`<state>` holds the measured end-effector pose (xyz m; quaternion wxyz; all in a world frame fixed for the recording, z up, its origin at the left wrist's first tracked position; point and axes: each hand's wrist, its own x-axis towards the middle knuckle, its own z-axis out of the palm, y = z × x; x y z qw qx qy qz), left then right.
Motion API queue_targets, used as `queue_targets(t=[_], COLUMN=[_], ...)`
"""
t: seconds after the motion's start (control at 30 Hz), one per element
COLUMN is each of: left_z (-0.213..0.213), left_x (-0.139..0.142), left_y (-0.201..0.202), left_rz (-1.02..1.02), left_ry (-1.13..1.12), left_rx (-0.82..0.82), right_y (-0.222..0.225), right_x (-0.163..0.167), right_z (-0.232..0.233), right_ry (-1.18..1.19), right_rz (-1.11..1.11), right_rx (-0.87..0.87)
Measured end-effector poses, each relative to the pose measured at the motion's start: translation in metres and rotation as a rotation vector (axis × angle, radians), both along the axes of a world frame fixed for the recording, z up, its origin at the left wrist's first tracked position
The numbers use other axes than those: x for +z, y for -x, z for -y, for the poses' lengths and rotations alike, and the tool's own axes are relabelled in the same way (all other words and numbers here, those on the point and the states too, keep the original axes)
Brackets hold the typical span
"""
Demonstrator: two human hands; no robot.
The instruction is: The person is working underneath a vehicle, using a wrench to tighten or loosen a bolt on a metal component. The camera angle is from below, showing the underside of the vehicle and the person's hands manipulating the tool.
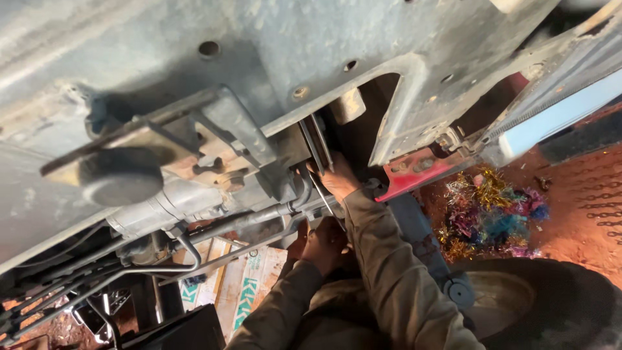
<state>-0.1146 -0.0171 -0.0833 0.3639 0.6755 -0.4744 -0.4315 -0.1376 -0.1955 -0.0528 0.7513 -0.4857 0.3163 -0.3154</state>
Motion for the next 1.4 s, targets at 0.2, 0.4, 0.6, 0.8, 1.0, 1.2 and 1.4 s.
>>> queue_targets(t=[0.2,0.4,0.6,0.8,1.0,1.2,1.4], left_z=[-0.003,-0.012,-0.025,-0.013,0.007,-0.003,-0.024], left_x=[0.014,0.065,0.090,0.049,0.013,0.037,0.078], left_y=[-0.009,-0.015,-0.021,-0.017,-0.009,-0.018,-0.023], left_rz=[-0.380,-0.458,-0.889,-0.559,-0.347,-0.343,-0.733], left_ry=[-0.148,-0.193,-0.141,-0.217,-0.172,-0.230,-0.129], left_rx=[0.044,0.019,0.104,0.025,0.051,-0.013,0.039], right_y=[0.006,0.008,0.006,0.005,0.000,0.001,0.006], right_x=[0.003,0.010,0.009,0.019,0.021,0.008,0.012], right_z=[-0.002,-0.002,0.005,-0.001,-0.001,-0.001,0.000], right_ry=[0.186,0.200,0.247,0.200,0.213,0.074,0.270], right_rz=[-0.096,-0.108,-0.306,-0.212,-0.283,-0.111,-0.145], right_rx=[-0.063,-0.083,0.002,-0.107,-0.078,-0.083,-0.076])
